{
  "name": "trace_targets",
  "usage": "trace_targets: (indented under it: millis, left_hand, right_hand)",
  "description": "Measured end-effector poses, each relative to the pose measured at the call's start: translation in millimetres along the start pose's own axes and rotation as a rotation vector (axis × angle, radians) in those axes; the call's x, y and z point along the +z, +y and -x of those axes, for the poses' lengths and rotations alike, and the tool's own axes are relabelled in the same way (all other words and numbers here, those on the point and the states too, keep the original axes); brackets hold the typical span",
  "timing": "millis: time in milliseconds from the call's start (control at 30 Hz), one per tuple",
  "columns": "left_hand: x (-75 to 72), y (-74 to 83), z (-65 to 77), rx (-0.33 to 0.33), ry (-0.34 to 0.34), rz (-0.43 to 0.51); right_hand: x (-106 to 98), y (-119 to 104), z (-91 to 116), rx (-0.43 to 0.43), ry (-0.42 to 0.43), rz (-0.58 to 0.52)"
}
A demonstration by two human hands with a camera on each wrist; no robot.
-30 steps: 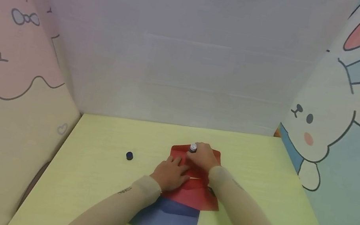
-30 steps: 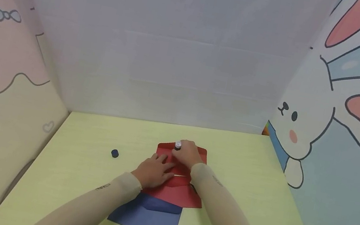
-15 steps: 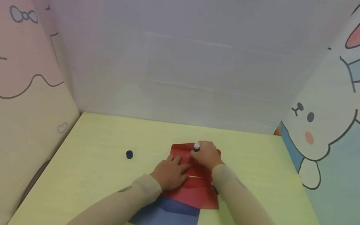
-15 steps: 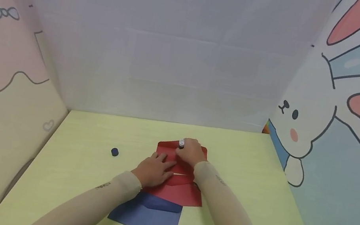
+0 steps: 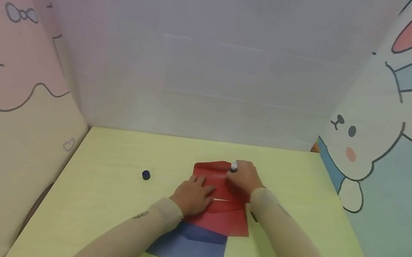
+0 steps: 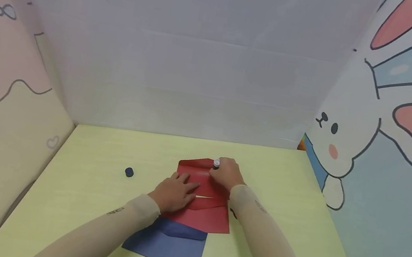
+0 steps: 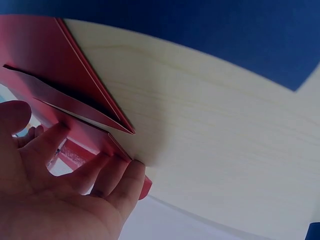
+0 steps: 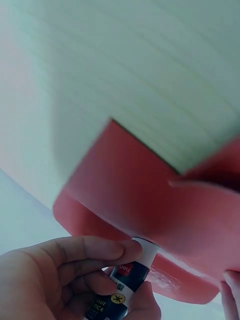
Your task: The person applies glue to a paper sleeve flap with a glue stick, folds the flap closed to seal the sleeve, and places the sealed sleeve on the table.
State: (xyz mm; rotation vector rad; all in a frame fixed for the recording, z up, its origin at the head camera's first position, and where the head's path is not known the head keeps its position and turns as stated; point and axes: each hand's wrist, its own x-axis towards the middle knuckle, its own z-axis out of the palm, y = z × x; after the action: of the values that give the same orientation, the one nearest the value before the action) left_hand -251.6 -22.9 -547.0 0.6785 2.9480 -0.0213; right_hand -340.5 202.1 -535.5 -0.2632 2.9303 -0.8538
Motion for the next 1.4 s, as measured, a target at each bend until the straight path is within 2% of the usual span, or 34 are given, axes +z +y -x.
trace_targets:
  millis: [233,333,433,667,800,900,1000,1200,1400]
  left_hand:
    - [-4.0,-2.3,-0.3,-0.009,-0.006,-0.001]
    - [-4.1,-2.4,-3.2,-0.019,-0.017,0.015]
    - [-3.0,-2.2,-6.5,-0.033,-0.019,0.034]
    - [-2.3,2.8,-5.9,-0.002,-0.008,0.058]
    - [-1.5,6.0,-2.5,0.015,-0.010,0.065]
    - [-3.7,7.2,0.4,0.019,-0.006,0.056]
    - [-7.3,7.1,2.3,0.019,0.002,0.044]
    - [-11.5,4.9,1.9,0.011,-0.007,0.047]
    - [-6.6,0.3,-1.4,-0.015,-0.025,0.059]
  right_hand:
    - [-8,10,0,0.007,0.039,-0.018]
    - [-16,6,-1,0.006,0.081,-0.057]
    - [-18,-2,-4,-0.002,0.080,-0.079]
    - [5,-22,-9,-0.043,0.003,-0.092]
    - [25,-25,-12,-0.089,-0.030,-0.085]
    - [30,-30,-13,-0.079,-0.041,-0.070]
    - [23,-40,-9,-0.046,-0.063,-0.050]
    - [18,-34,-9,-0.033,-0.052,0.013]
    - [12,-19,-9,-0.038,-0.025,0.035]
